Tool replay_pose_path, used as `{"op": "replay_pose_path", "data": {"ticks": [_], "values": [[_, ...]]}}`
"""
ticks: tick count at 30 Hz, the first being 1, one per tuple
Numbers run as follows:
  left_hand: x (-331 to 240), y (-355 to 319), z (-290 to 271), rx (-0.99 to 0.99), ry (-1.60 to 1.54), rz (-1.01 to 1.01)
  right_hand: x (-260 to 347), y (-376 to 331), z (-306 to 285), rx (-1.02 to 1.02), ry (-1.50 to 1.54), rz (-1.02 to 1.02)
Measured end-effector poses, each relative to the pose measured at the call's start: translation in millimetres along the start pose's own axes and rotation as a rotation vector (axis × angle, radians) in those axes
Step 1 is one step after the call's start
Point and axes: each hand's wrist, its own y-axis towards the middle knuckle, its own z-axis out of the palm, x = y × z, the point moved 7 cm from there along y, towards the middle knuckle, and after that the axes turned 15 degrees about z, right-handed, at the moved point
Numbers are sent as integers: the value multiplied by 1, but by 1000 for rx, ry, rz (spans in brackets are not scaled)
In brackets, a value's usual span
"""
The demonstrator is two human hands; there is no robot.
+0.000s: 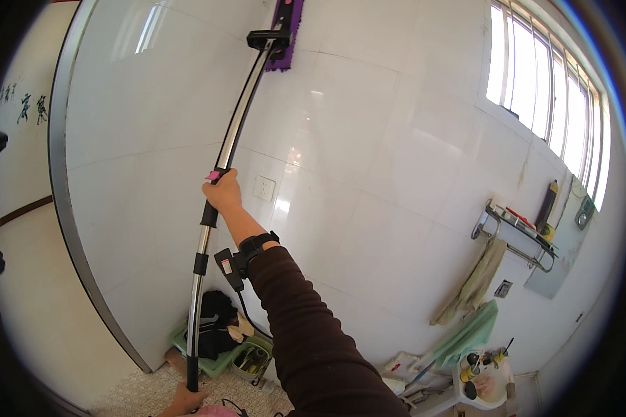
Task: The person uses a long-handled purple microfiber duster to wipe the tiled walls of a bathroom. They clean multiple wall sections, including areas near a window and a mirror, moving the duster in vertical and horizontal strokes.
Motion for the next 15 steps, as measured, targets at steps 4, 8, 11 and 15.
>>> {"op": "replay_pose_path", "data": {"ticks": [4,8,11,15], "values": [[6,-5,29,197,28,116,-10,-16,-27,33,-39,55],[11,1,28,201,83,112,-13,-37,-76,24,8,27],[15,10,6,186,64,120,-8,-45,-110,18,34,48],[36,26,-32,173,198,178,6,-50,-144,-31,-19,-4]]}}
